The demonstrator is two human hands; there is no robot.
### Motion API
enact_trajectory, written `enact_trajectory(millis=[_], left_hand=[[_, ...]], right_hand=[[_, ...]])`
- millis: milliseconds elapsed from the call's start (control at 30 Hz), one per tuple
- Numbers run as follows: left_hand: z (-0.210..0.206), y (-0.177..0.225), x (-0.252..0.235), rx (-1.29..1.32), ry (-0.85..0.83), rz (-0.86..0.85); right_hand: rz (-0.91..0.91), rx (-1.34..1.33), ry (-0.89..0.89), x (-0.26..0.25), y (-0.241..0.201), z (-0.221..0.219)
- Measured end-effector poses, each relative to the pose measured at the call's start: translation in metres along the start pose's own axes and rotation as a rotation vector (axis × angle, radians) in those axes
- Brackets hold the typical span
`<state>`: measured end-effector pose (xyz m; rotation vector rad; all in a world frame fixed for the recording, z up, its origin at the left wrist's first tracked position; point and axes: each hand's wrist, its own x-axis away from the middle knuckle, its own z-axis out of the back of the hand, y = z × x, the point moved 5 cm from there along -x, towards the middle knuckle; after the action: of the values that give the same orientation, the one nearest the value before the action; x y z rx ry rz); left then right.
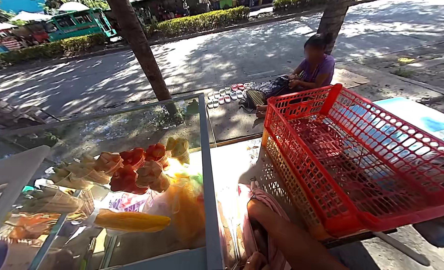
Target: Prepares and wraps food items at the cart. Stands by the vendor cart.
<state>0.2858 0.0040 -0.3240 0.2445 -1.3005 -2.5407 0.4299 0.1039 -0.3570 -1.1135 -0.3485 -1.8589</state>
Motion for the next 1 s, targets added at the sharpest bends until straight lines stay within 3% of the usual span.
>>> enact_trajectory(millis=[133, 233, 267, 333, 400, 533, 600, 733, 933, 1000], left_hand=[[0.014, 0.018, -0.015, -0.029, 0.029, -0.010], [0.017, 0.029, -0.021, -0.128, 0.049, 0.005], [0.015, 0.031, -0.020, -0.147, 0.095, 0.015], [0.009, 0.027, -0.015, -0.158, 0.222, 0.043], [0.002, 0.016, -0.012, -0.083, 0.234, 0.131], [-0.014, -0.006, -0.014, 0.119, 0.126, 0.255], [-0.019, -0.010, -0.017, 0.172, 0.118, 0.372], [-0.016, -0.007, -0.024, 0.176, 0.181, 0.519], [-0.018, -0.027, -0.020, 0.357, 0.247, 0.753], [-0.012, -0.025, -0.019, 0.244, 0.328, 0.652]], right_hand=[[0.094, -0.001, -0.009, 0.012, 0.005, 0.016], [0.106, -0.078, 0.085, 0.011, 0.016, 0.029], [0.139, -0.079, 0.187, 0.011, 0.017, 0.033], [0.305, -0.108, 0.567, -0.002, 0.026, 0.033], [0.292, -0.197, 0.496, 0.020, 0.029, 0.041], [0.550, -0.525, 0.555, 0.105, 0.055, 0.031], [0.467, -0.566, 0.575, 0.092, 0.051, 0.024], [0.187, -0.359, 0.511, 0.055, 0.029, 0.026], [0.251, -0.377, 0.612, 0.041, 0.022, 0.016], [0.316, -0.337, 0.605, 0.044, 0.013, 0.011]])
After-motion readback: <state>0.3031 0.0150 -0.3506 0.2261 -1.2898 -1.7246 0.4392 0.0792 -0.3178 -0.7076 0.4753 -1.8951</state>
